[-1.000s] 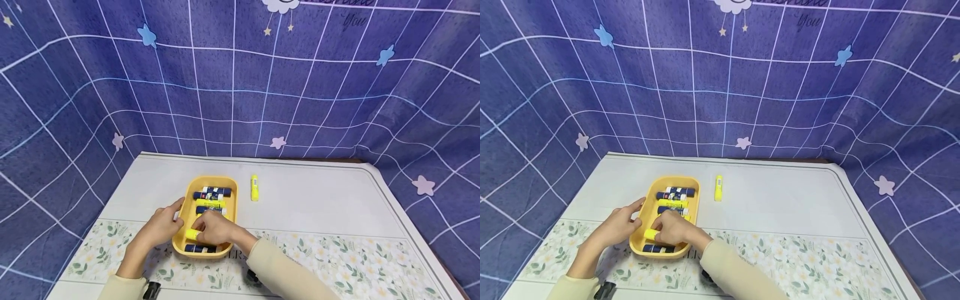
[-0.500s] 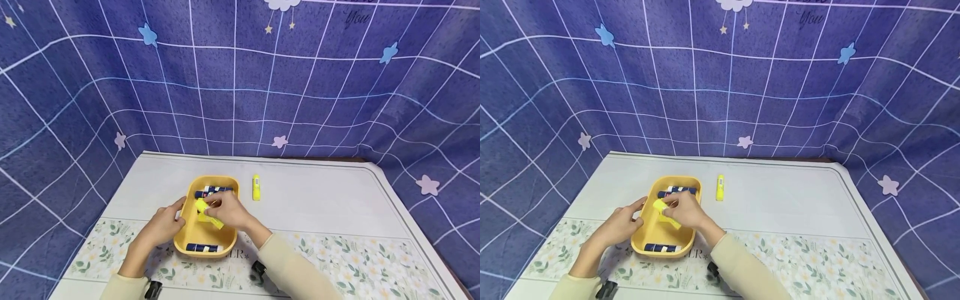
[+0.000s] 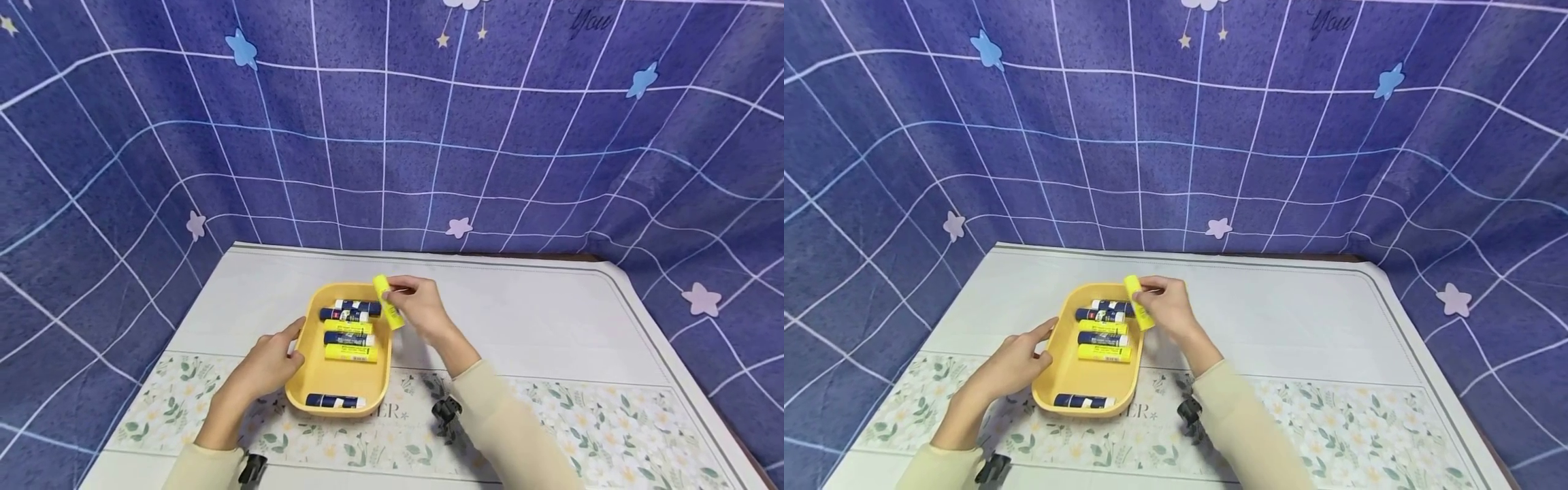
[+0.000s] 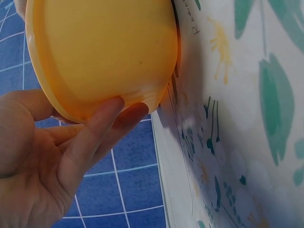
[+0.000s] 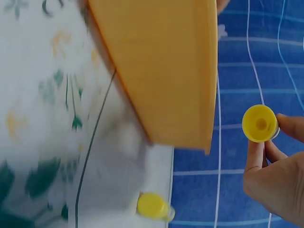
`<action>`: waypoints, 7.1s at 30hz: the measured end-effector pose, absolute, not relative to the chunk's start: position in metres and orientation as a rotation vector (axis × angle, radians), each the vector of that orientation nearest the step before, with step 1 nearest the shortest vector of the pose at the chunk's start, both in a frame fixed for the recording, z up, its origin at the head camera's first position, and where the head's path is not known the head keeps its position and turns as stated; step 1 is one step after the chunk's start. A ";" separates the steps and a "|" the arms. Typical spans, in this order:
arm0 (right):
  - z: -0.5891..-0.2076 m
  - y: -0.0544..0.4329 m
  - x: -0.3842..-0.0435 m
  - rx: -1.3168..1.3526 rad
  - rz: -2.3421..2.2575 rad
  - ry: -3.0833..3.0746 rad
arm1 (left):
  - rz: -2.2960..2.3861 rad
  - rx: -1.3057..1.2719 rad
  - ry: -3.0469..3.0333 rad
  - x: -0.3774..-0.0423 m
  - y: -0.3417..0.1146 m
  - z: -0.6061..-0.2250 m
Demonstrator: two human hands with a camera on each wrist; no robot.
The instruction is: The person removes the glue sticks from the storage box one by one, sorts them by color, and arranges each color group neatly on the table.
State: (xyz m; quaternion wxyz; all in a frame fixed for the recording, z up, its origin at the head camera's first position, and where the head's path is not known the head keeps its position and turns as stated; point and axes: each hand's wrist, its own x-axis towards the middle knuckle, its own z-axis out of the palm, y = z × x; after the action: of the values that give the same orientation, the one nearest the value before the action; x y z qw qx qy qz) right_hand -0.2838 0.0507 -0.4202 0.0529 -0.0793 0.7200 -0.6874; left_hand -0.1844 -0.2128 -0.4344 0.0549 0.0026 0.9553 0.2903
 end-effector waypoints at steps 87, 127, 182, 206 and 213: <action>-0.399 0.077 -0.294 -0.546 -1.683 2.212 | 0.884 -0.005 2.915 -0.181 -0.213 -0.434; -0.440 -0.004 -0.238 -0.988 -0.905 2.022 | 0.878 0.037 2.961 -0.182 -0.214 -0.437; -0.443 -0.008 -0.225 -0.837 -1.177 2.025 | 0.891 0.081 2.928 -0.180 -0.218 -0.437; -0.418 0.040 -0.253 -0.431 -1.755 1.995 | 0.881 0.027 2.909 -0.180 -0.214 -0.436; -0.417 0.048 -0.256 -0.332 -1.871 1.998 | 0.873 0.046 2.909 -0.181 -0.214 -0.437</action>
State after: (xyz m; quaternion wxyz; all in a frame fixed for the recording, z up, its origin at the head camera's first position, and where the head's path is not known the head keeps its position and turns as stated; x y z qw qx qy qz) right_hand -0.2560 0.0483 -0.4173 0.1911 -0.1181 0.7113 -0.6660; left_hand -0.1814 -0.2143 -0.4367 0.0521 0.0151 0.9564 0.2870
